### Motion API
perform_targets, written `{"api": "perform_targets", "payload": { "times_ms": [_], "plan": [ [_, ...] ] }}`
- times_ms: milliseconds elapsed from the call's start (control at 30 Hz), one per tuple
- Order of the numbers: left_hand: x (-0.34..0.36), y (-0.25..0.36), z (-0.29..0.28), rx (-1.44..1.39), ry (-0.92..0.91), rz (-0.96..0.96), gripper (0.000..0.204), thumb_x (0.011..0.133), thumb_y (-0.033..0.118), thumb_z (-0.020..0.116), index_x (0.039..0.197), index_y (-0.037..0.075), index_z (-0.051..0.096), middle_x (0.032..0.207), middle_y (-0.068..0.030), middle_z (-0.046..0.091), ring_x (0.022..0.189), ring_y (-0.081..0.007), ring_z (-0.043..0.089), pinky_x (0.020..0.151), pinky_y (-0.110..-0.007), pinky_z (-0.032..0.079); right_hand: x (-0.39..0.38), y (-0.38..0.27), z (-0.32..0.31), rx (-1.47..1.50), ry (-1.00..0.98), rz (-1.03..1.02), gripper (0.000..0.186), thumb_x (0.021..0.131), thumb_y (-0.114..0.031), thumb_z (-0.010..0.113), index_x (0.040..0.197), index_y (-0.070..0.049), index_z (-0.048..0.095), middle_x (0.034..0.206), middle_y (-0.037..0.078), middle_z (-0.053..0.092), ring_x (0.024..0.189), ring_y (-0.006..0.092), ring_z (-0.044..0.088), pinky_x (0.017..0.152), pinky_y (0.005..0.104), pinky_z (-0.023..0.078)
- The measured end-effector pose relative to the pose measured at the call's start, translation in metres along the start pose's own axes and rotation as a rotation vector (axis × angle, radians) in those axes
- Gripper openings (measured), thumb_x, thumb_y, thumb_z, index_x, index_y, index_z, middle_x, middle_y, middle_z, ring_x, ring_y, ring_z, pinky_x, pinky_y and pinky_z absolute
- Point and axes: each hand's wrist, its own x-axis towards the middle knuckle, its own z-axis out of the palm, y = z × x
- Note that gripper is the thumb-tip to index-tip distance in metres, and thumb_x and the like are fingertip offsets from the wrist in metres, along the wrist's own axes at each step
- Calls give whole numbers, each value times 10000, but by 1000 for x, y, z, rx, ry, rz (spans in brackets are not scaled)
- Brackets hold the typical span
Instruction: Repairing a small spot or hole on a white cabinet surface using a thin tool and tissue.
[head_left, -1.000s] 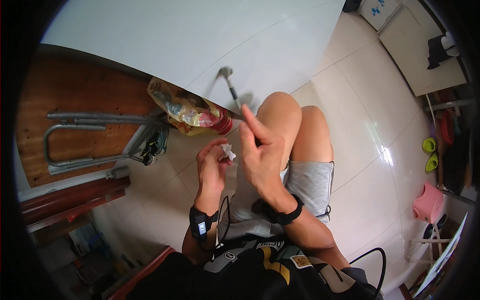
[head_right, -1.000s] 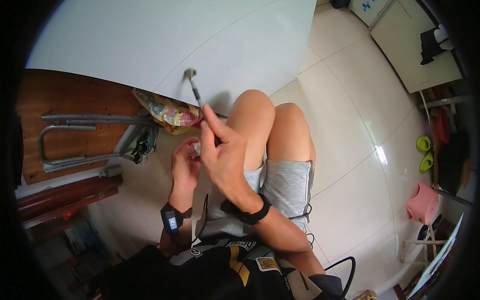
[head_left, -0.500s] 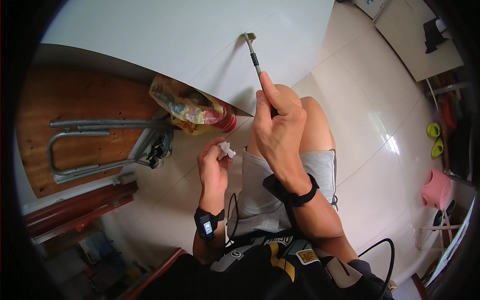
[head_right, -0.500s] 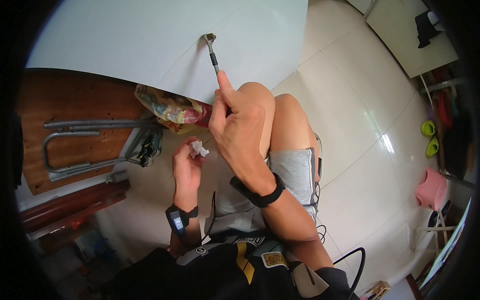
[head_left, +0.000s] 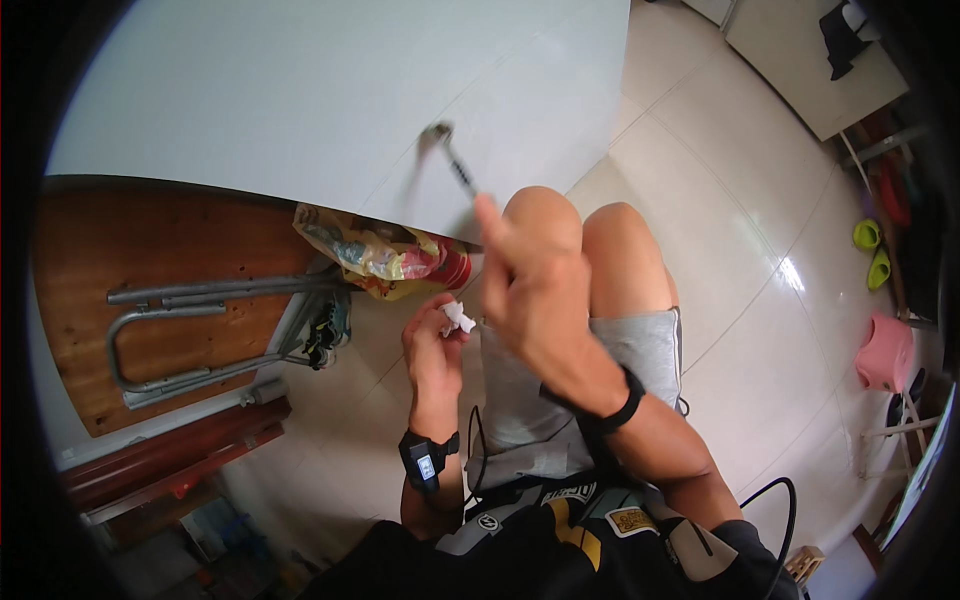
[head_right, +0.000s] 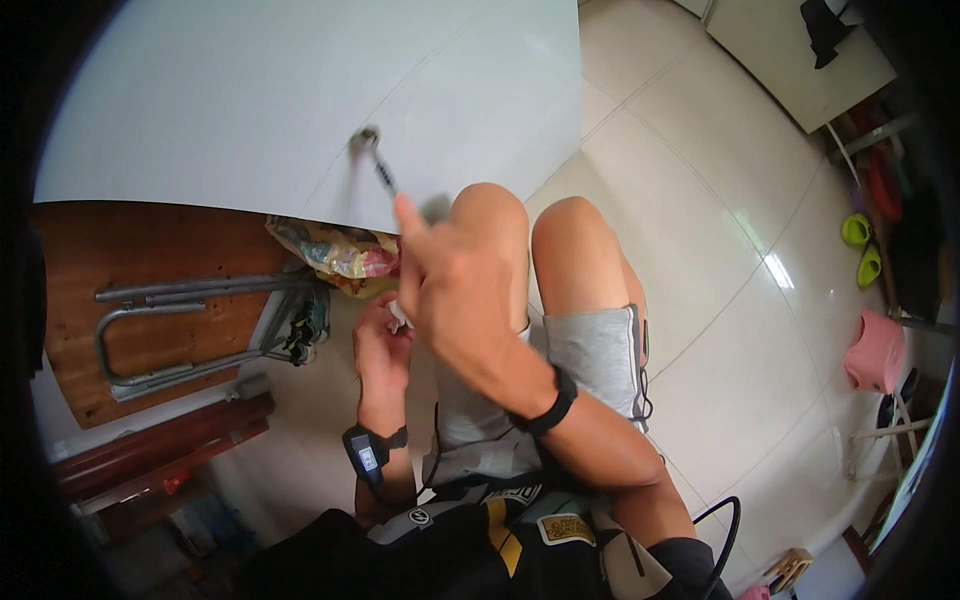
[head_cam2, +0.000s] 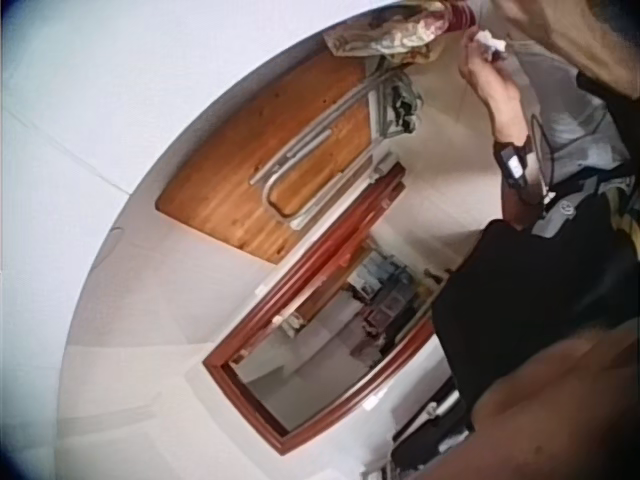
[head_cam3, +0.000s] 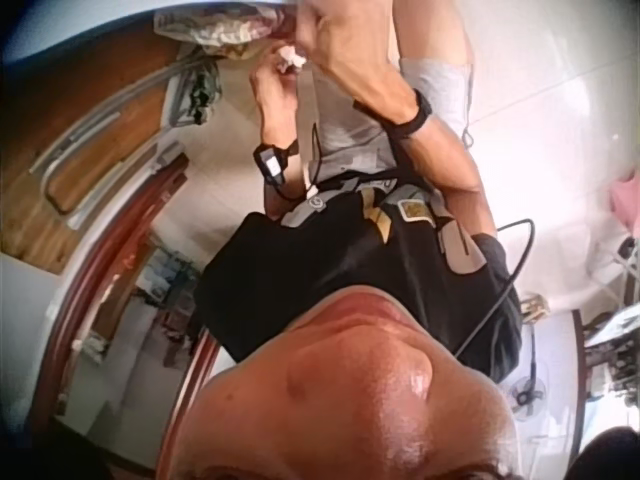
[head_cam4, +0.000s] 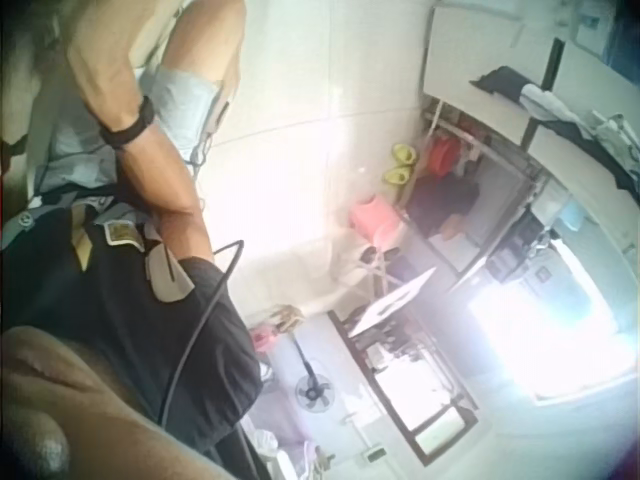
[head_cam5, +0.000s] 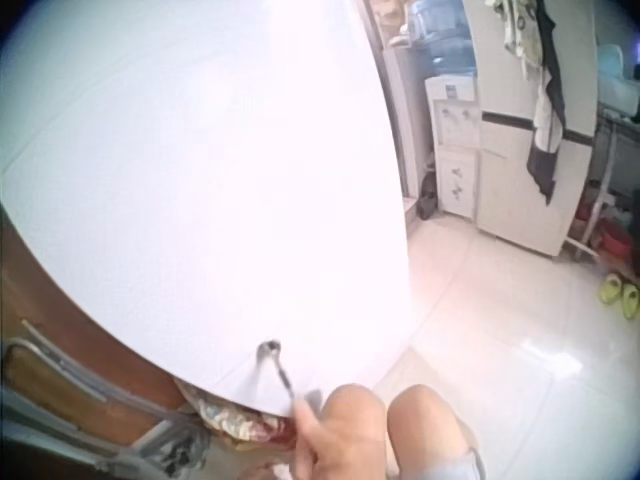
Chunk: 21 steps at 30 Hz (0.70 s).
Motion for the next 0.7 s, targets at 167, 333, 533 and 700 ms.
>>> {"api": "perform_targets", "payload": {
  "times_ms": [167,333,533,700],
  "plan": [
    [1,-1,4,27,-25,10,260,854,24,510,1072,-43,633,928,-89,650,751,-166,616,585,-282,502,7,-4,-6,-23,55,-14,370,827,72,618,1181,6,702,599,135,506,472,275,487,483,384,379],
    [-1,-3,3,25,9,-5,272,837,9,494,1066,-50,628,910,-93,631,744,-176,603,589,-290,488,22,10,-12,-75,107,-34,417,813,72,625,1217,-3,691,607,129,516,479,265,500,482,390,393],
    [4,-3,9,11,-14,-5,275,828,26,511,1064,-57,625,913,-91,624,742,-174,591,589,-286,478,9,-5,-9,-70,-46,18,404,828,74,601,1218,2,679,605,117,510,496,258,523,481,374,393],
    [6,0,8,22,-20,12,267,801,68,554,1034,-41,625,896,-82,622,755,-165,587,595,-279,470,12,1,-9,-74,64,-25,380,820,36,648,1192,-20,702,614,120,551,493,253,530,472,368,395]
  ]
}}
